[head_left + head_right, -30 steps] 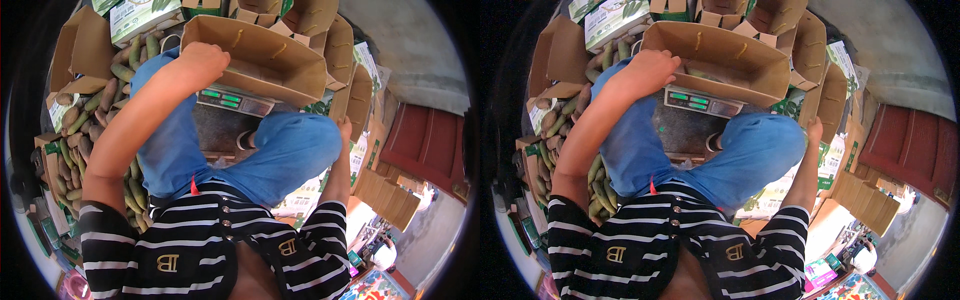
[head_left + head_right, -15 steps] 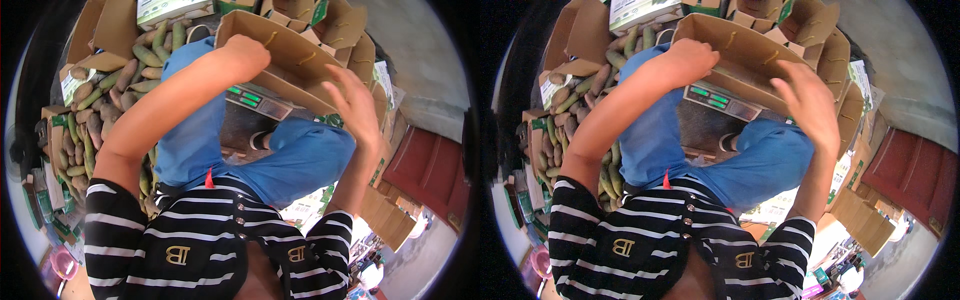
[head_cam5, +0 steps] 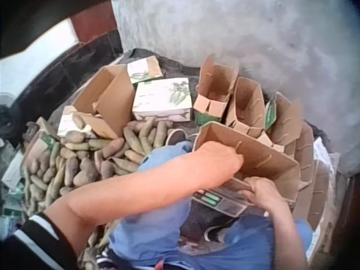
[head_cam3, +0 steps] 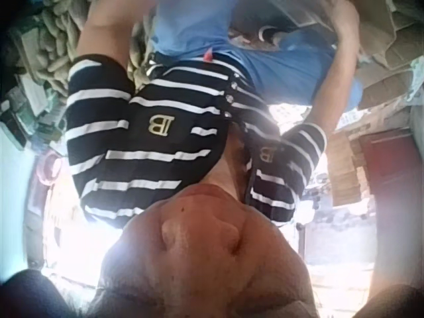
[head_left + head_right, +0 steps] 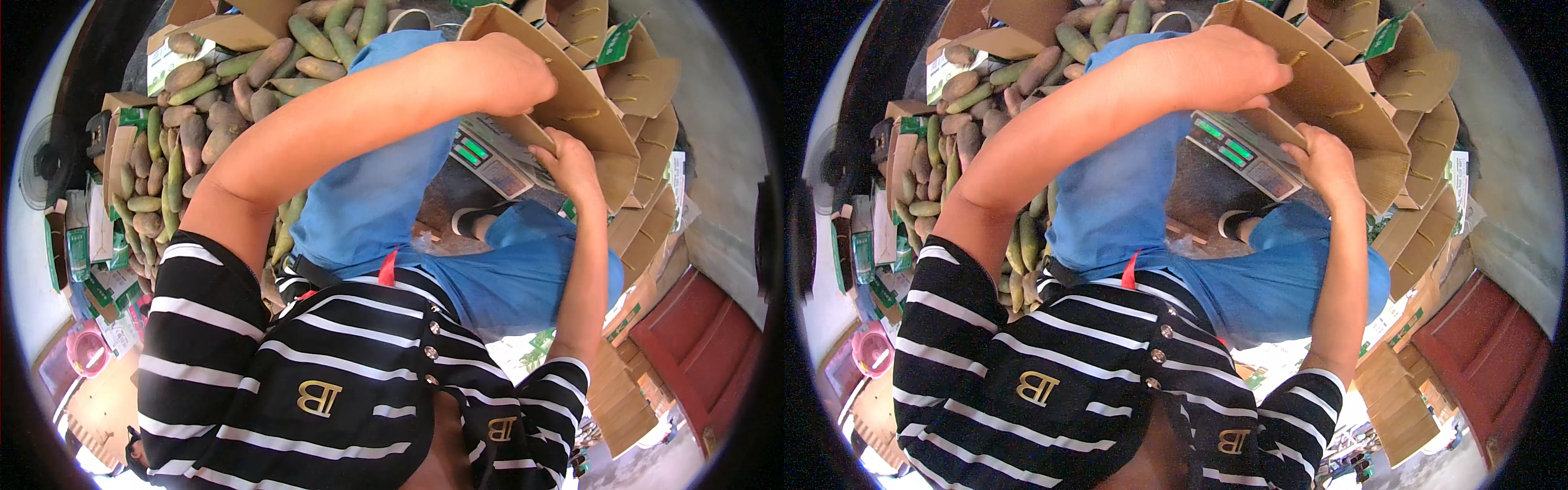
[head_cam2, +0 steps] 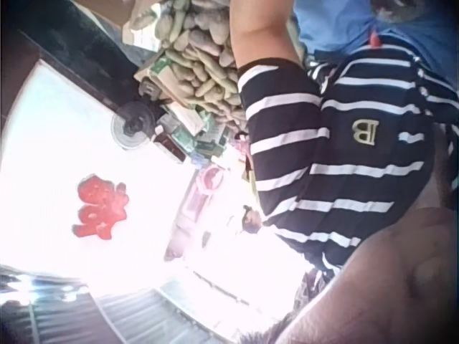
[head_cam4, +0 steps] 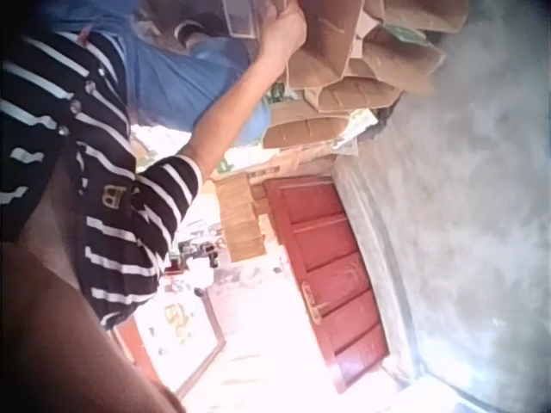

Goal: The person puts down a phone, selects vegetables from piles and boxes on the floor by hand, and packs them into paper bags resting on a digital scale to weigh them.

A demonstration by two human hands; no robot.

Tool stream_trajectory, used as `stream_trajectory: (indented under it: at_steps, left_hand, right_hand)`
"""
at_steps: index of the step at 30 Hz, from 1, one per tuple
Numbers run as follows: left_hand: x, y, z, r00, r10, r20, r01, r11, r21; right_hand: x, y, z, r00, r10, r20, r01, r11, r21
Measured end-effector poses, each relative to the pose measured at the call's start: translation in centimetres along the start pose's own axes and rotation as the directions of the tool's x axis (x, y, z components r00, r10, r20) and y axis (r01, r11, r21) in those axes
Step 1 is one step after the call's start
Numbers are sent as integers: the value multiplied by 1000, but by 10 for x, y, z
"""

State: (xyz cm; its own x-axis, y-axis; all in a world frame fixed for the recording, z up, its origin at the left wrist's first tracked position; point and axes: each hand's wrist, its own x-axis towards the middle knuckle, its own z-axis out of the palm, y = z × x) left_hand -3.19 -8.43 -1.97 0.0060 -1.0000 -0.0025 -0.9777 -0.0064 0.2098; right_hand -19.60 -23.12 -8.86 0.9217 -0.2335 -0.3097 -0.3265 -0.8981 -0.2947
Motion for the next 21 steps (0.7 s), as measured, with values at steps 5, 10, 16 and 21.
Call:
stream_trajectory:
  at_steps: [5,10,16,21]
  left_hand:
    - [-11,-32,-18,764,-146,-629,-192,879,-437]
    - [-98,-112,27,661,-570,-488,265,786,-559]
    - [-276,-123,190,596,-796,101,800,579,-155]
    - [-363,-67,280,414,-557,719,859,501,-107]
  right_hand:
    - [1,0,1,1000,-5,2,5,998,68]
    - [0,-4,-1,999,42,-8,-41,994,98]
    - [1,-10,-4,997,74,-4,-73,992,101]
    - [4,-9,-2,994,110,22,-112,990,83]
